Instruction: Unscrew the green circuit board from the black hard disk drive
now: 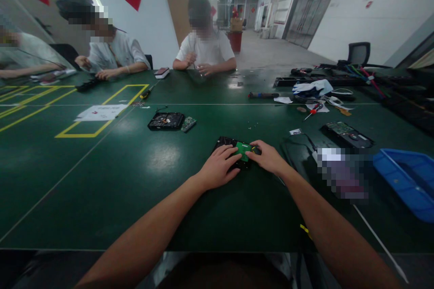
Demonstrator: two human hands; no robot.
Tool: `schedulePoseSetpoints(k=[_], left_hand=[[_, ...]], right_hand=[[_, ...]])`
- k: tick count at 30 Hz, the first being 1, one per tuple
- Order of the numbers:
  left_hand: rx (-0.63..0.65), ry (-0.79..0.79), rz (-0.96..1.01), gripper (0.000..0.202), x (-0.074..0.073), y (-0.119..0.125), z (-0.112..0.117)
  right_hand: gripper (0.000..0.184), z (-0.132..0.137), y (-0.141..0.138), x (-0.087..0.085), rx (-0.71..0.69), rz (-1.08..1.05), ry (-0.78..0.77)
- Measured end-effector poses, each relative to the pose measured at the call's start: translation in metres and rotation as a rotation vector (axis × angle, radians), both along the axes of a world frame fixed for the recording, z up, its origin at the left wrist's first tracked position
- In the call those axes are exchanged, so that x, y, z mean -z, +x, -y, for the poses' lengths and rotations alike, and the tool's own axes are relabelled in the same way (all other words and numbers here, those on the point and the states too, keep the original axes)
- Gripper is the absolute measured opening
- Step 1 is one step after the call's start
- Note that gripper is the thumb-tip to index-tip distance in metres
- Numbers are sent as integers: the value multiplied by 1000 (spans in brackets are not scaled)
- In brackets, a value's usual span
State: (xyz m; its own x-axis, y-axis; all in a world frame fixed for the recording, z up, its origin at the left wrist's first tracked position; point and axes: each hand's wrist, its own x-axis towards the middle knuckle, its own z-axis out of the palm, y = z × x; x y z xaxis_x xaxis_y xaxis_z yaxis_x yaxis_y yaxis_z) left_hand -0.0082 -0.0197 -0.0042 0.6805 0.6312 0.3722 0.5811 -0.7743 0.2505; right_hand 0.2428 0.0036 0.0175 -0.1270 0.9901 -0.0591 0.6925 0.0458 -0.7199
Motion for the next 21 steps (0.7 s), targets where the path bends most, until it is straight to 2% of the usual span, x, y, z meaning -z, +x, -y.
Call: schedulePoseSetpoints(k=[5, 12, 21], left_hand=[[-27, 38, 16, 42, -1, -1, 0], [-64, 28, 78, 30, -1, -15, -8], [-161, 32, 84, 34, 1, -30, -17]], right_hand=[[40, -2, 4, 0, -10, 38, 31], [35, -2, 8, -4, -13, 80, 52], [39, 1, 6, -9, -3, 133, -13]])
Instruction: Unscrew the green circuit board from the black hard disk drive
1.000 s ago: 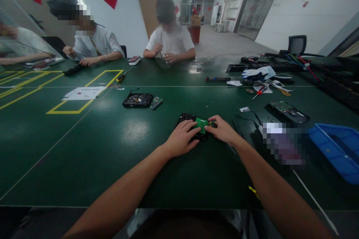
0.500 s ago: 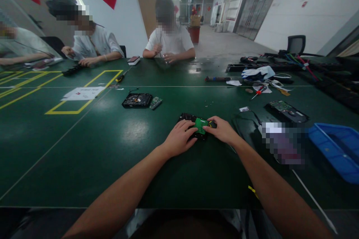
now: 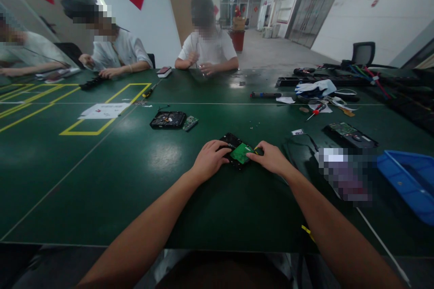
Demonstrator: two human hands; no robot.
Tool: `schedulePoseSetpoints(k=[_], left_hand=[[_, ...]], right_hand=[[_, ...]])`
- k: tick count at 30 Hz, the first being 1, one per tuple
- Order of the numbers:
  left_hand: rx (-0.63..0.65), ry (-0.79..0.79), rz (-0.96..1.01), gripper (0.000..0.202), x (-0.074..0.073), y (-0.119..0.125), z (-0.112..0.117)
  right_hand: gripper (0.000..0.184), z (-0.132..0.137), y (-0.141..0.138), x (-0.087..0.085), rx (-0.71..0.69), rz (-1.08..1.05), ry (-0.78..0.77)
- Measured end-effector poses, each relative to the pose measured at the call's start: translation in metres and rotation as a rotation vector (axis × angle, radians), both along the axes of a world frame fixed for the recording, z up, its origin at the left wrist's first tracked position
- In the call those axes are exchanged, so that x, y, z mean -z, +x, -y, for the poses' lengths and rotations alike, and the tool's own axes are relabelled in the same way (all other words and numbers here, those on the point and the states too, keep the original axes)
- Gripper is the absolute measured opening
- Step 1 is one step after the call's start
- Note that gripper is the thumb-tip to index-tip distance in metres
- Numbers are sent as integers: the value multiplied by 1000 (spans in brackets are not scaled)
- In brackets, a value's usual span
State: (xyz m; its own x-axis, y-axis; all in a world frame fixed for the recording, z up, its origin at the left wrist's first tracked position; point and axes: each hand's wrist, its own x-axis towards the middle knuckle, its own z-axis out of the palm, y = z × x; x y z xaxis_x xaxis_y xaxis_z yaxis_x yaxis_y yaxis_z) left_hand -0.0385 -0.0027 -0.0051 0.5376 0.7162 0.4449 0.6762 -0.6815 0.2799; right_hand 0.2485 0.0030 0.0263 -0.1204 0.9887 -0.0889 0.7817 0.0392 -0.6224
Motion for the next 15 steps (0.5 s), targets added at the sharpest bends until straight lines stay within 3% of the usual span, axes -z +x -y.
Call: schedulePoseSetpoints(k=[2, 5, 9, 15], left_hand=[[-11, -19, 2, 41, -2, -3, 1], [86, -42, -11, 62, -5, 3, 6], [216, -34, -60, 57, -4, 28, 17], [162, 8, -101, 50, -4, 46, 26]], right_hand=[[38, 0, 0, 1, 4, -16, -1], [36, 1, -1, 3, 8, -53, -8], [34, 2, -3, 4, -10, -100, -18], [28, 2, -2, 2, -13, -156, -53]])
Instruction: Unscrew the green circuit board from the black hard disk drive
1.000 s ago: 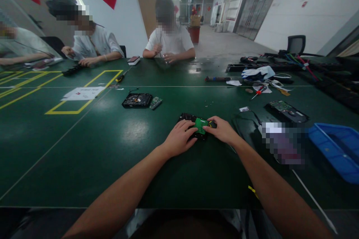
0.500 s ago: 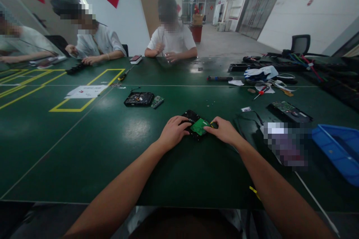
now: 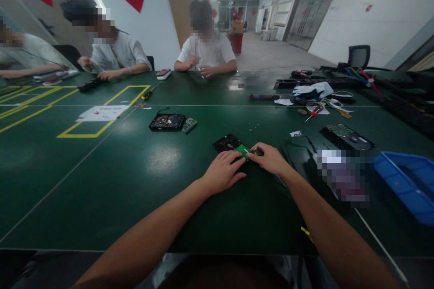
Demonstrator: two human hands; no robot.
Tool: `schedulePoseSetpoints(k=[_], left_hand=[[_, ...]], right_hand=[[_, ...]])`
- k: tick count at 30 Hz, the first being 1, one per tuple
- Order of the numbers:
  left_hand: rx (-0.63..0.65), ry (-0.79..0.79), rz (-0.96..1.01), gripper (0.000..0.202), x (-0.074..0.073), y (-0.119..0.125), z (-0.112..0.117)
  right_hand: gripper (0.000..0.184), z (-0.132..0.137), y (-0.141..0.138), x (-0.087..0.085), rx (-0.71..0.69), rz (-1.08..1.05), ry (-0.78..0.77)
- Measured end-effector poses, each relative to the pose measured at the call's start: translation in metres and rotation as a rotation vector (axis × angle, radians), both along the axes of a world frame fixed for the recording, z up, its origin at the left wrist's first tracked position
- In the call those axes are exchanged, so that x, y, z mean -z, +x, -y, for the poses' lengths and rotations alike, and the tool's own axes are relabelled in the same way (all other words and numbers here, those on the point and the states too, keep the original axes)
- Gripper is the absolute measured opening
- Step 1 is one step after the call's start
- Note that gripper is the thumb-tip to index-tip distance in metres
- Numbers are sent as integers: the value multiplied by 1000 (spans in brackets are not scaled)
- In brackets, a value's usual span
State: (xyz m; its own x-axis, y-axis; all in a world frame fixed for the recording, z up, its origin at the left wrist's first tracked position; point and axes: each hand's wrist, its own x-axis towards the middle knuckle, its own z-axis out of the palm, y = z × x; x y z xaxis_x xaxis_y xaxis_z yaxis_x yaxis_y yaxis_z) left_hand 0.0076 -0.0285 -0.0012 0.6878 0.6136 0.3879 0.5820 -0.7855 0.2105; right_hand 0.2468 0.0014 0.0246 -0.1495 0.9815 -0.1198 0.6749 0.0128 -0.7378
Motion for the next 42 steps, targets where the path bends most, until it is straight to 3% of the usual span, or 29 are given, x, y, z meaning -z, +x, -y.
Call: schedulePoseSetpoints(k=[10, 17, 20, 28, 35, 39, 42], left_hand=[[-107, 61, -53, 18, -3, 7, -2], [-236, 42, -24, 28, 6, -17, -19], [-273, 42, -37, 39, 9, -23, -24], [-256, 60, 2, 28, 8, -24, -24], [-231, 36, 17, 32, 9, -27, -25], [-221, 30, 31, 32, 7, -29, -25], [-209, 21, 26, 33, 6, -30, -24]], right_hand=[[29, -3, 3, 3, -9, -182, -159], [48, -8, 6, 8, 64, -361, -228], [40, -11, 8, 7, 89, -460, -238], [19, -24, 15, -4, 189, -643, -206], [26, -76, 14, -21, 399, -710, -62], [23, -121, 5, -41, 492, -923, 72], [15, -142, -1, -45, 522, -1149, 137]])
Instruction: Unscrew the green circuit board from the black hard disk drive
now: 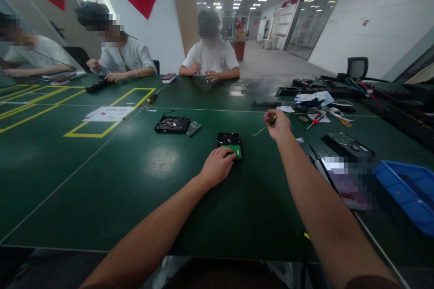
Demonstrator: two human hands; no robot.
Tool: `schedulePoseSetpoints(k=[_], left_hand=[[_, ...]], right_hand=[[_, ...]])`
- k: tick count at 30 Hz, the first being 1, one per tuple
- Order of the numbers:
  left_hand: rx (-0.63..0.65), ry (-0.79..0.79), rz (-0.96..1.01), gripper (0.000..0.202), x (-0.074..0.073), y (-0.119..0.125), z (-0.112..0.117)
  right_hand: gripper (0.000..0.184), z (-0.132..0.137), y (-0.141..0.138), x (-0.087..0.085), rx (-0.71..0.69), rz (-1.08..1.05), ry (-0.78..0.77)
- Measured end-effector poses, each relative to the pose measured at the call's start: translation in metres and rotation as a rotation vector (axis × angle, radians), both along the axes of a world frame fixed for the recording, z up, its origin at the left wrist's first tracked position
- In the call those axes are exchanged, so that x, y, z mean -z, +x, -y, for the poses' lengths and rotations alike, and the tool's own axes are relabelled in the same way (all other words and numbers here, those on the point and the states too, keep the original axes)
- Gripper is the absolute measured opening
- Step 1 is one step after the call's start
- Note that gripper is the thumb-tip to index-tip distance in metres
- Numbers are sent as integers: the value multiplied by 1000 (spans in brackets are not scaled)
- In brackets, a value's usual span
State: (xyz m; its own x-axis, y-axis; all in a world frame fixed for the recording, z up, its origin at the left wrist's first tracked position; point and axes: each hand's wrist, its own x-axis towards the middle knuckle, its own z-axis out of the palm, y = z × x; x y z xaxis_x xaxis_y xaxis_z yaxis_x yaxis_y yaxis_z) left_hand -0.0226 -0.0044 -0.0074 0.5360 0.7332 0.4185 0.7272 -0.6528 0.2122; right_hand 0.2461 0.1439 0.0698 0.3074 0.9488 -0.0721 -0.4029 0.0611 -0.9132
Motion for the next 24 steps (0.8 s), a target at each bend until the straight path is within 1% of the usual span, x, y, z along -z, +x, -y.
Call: schedulePoseSetpoints(k=[2, 6, 8, 10, 13, 16, 20, 24], left_hand=[[2, -7, 1, 33, 0, -1, 0], [3, -6, 6, 32, 0, 0, -1], [0, -4, 12, 32, 0, 0, -2], [-1, -10, 17, 32, 0, 0, -2], [-1, -21, 21, 33, 1, 0, -2], [2, -18, 24, 34, 2, 0, -2], [5, -17, 32, 34, 3, 0, -1], [10, -22, 38, 36, 5, -1, -2]], right_hand=[[20, -3, -2, 8, -10, -123, 22], [34, 6, 0, 40, -39, -294, 43], [35, 13, 7, 53, -49, -338, 45], [34, 20, 18, 61, -44, -363, 54], [35, 32, 39, 64, -12, -377, 68], [36, 46, 56, 65, 55, -375, 68], [36, 60, 69, 67, 137, -361, 47], [39, 63, 75, 67, 205, -335, 11]])
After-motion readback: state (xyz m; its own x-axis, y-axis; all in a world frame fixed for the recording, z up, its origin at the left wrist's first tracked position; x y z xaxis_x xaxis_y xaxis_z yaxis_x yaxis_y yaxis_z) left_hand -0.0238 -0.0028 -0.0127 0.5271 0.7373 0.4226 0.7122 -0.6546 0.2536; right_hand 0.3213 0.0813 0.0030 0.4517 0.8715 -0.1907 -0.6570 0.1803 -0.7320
